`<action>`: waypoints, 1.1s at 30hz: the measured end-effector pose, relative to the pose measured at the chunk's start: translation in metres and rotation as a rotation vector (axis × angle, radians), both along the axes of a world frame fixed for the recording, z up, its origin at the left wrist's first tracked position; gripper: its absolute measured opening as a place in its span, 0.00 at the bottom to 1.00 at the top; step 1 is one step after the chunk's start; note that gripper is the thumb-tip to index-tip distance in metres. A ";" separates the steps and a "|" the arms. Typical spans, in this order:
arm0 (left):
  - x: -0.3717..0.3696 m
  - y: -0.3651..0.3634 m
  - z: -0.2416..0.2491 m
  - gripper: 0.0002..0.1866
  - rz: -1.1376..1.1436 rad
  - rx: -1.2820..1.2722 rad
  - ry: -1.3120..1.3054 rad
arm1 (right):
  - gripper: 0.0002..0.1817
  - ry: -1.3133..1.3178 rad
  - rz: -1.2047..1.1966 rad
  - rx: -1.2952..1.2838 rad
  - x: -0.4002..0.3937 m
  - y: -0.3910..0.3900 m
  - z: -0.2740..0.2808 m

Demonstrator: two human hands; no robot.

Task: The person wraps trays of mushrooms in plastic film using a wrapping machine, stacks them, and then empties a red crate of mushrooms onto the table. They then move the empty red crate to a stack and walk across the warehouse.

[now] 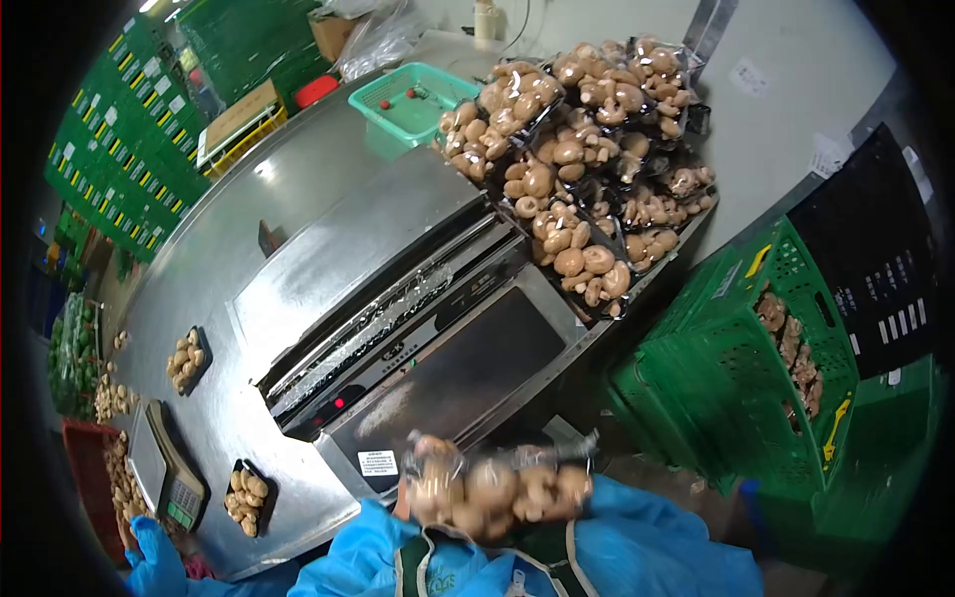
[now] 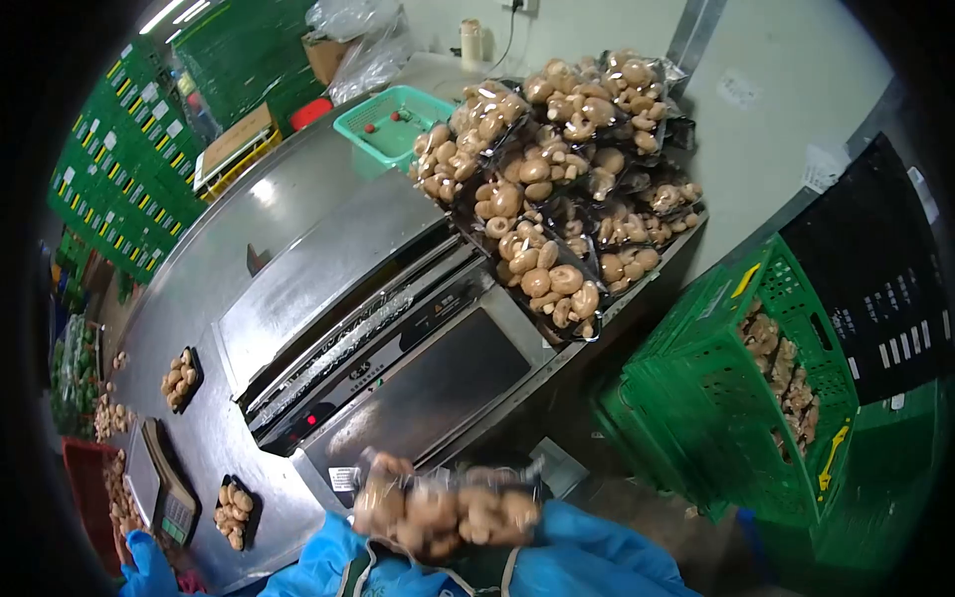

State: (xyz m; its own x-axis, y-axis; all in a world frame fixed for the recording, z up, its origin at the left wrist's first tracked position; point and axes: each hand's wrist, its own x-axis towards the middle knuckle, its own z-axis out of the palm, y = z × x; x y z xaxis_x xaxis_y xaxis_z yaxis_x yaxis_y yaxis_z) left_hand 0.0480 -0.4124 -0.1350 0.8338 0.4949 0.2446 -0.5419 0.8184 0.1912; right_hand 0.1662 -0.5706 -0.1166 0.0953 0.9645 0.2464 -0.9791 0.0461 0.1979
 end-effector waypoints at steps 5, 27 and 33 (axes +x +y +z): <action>0.005 -0.022 0.171 0.26 -0.110 0.596 0.718 | 0.09 -1.015 0.412 -0.396 0.062 -0.013 0.065; 0.148 0.002 0.240 0.47 -0.206 0.786 0.793 | 0.35 -0.108 0.043 -0.639 0.154 -0.002 0.074; 0.252 0.003 0.195 0.41 -0.358 0.925 0.301 | 0.29 -0.235 -0.825 -0.674 0.319 0.011 0.120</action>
